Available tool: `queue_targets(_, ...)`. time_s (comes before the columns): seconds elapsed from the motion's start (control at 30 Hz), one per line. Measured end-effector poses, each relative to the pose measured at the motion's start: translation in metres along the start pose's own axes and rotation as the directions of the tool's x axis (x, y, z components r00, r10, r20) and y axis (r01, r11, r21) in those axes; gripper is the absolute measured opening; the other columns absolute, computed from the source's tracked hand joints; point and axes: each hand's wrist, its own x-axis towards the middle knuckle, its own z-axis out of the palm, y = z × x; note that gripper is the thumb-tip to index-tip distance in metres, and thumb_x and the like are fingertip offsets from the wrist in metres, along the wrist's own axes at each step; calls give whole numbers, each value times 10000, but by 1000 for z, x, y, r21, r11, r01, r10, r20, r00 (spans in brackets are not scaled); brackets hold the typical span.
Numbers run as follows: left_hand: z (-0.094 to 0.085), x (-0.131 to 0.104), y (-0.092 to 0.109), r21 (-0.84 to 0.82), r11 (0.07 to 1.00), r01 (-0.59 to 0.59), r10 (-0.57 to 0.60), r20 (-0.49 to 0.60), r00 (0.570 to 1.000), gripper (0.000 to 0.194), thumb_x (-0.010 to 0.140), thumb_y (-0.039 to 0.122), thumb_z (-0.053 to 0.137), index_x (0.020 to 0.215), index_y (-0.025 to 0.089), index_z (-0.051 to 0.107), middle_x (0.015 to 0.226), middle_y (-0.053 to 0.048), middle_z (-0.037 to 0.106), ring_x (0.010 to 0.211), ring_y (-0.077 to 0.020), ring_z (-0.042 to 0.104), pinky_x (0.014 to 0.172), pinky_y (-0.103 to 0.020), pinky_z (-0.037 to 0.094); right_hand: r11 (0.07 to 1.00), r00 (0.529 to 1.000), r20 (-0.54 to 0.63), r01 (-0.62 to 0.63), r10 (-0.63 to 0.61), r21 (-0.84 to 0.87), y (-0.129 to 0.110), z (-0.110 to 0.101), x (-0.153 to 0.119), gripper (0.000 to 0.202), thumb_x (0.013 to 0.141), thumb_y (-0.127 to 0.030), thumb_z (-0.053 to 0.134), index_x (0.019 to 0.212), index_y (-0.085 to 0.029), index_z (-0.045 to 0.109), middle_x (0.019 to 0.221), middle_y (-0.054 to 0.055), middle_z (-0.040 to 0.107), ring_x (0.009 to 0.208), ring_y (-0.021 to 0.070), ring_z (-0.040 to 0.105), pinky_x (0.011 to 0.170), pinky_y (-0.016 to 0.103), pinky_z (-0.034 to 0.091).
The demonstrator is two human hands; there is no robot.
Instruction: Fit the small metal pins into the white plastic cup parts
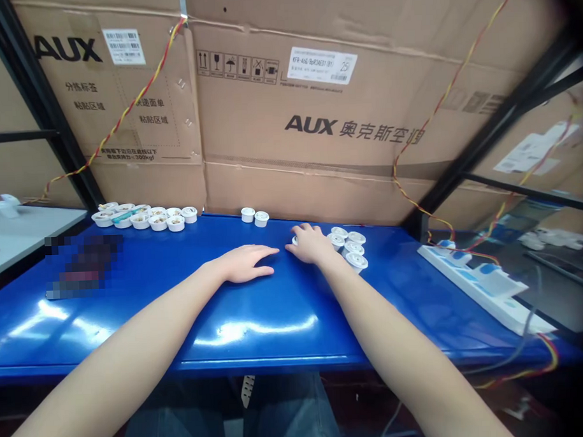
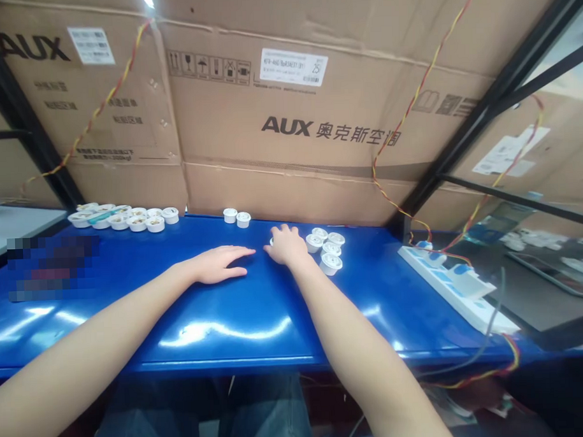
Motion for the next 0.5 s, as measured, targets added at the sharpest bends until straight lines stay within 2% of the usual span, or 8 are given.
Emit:
queue_targets(0.07,0,-1,-1,-18,1000,-22,21,-30,999,593,949,509,433,1467,225,376,1520,-75,416,1384,-241,402,1138,-354,303,989,989,-13,146,-146,22,4,1,2,469,858,-369,599,1285,-179,570,1409,151,477,1250,369,449,1005,484,425)
queue_targets(0.17,1,-1,-2,-31,999,-38,37,-49,998,581,950,495,441,1463,231,372,1520,-80,413,1383,-242,399,1132,-358,310,920,926,-52,378,-374,100,7,3,4,459,855,-249,597,1309,-210,544,1419,108,480,1285,296,449,1055,418,407)
queue_targets(0.23,1,-1,-2,-34,999,-37,35,-49,998,572,947,489,448,1454,233,383,1514,-86,418,1380,-250,400,1130,-371,312,879,891,-82,454,-447,141,7,3,4,503,852,-239,601,1345,-235,504,1460,94,437,1308,281,440,1056,402,411)
queue_targets(0.27,1,-1,-2,-37,999,-38,36,-51,998,568,946,487,452,1451,235,386,1512,-87,420,1380,-253,399,1131,-376,312,880,892,-96,452,-442,147,7,4,3,525,850,-258,609,1361,-243,487,1482,95,409,1312,291,438,1048,410,419)
queue_targets(0.33,2,0,-3,-49,998,-39,36,-63,997,570,942,488,458,1449,239,386,1510,-86,421,1383,-254,393,1137,-382,307,918,927,-111,372,-359,136,5,6,2,580,841,-321,632,1389,-247,456,1492,116,387,1287,330,462,1018,444,435)
queue_targets(0.43,4,0,-6,-86,996,-17,8,-98,995,584,935,498,463,1449,230,383,1509,-92,419,1388,-254,385,1143,-394,310,967,972,-78,228,-220,112,4,10,3,644,837,-419,639,1421,-253,424,1443,150,438,1192,364,540,967,478,457)
queue_targets(0.5,5,1,-9,-109,994,7,-22,-137,990,582,933,492,466,1443,220,391,1503,-98,424,1384,-253,386,1143,-401,318,968,974,-63,222,-216,112,4,13,5,608,865,-447,604,1419,-263,433,1387,151,496,1152,350,573,952,464,463)
